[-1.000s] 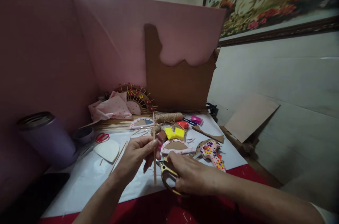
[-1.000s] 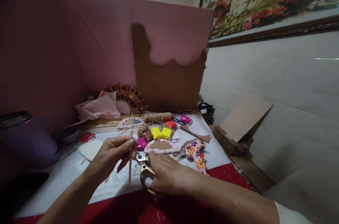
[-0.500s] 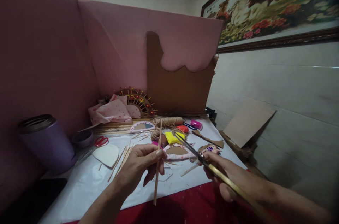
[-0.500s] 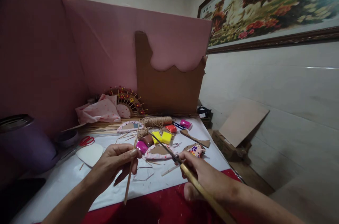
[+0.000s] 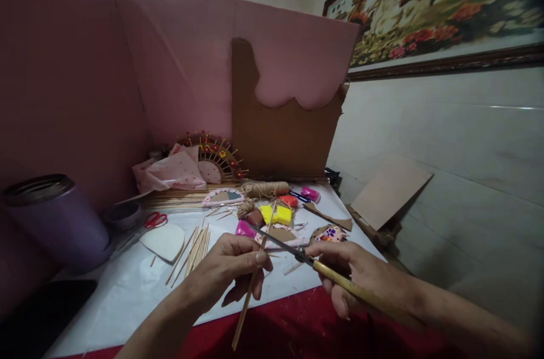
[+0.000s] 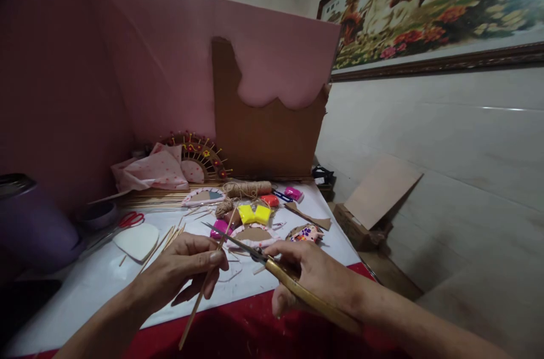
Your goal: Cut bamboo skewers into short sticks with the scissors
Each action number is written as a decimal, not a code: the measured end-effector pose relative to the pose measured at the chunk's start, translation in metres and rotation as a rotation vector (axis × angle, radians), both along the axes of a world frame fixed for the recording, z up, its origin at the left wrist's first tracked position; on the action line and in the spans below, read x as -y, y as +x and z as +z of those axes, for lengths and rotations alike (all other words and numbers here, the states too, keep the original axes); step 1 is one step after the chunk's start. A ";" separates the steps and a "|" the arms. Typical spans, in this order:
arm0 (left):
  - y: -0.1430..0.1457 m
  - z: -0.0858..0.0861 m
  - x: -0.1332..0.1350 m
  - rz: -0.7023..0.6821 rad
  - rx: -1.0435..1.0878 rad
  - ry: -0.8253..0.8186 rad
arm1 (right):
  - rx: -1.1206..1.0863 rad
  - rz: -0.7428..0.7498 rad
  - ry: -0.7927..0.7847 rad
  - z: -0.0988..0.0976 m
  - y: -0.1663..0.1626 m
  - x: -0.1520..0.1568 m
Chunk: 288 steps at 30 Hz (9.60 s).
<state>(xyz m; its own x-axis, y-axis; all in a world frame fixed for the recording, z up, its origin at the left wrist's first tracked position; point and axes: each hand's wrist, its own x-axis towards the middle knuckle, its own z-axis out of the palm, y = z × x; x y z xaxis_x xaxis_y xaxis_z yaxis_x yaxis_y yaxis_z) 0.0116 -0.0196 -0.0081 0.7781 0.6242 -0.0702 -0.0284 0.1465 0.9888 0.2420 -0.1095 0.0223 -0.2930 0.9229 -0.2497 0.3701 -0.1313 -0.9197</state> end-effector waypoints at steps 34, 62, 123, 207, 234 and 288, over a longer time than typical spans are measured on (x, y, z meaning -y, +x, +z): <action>-0.001 0.000 0.001 -0.024 -0.016 0.004 | 0.048 0.000 -0.037 0.002 -0.003 0.000; 0.012 -0.030 0.009 0.793 -0.370 1.651 | -0.039 -0.188 0.232 -0.033 -0.019 -0.004; 0.009 -0.020 0.011 0.754 -0.225 0.993 | 0.084 -0.251 0.338 -0.044 -0.036 0.003; 0.000 -0.025 0.000 0.927 -0.635 1.773 | -0.019 -0.248 0.206 -0.056 -0.040 0.001; -0.001 -0.011 0.007 0.721 -0.301 1.233 | 1.000 -0.205 1.032 -0.041 -0.061 -0.017; -0.024 0.004 -0.036 0.856 0.265 0.152 | 0.289 -0.314 0.962 -0.034 -0.013 -0.080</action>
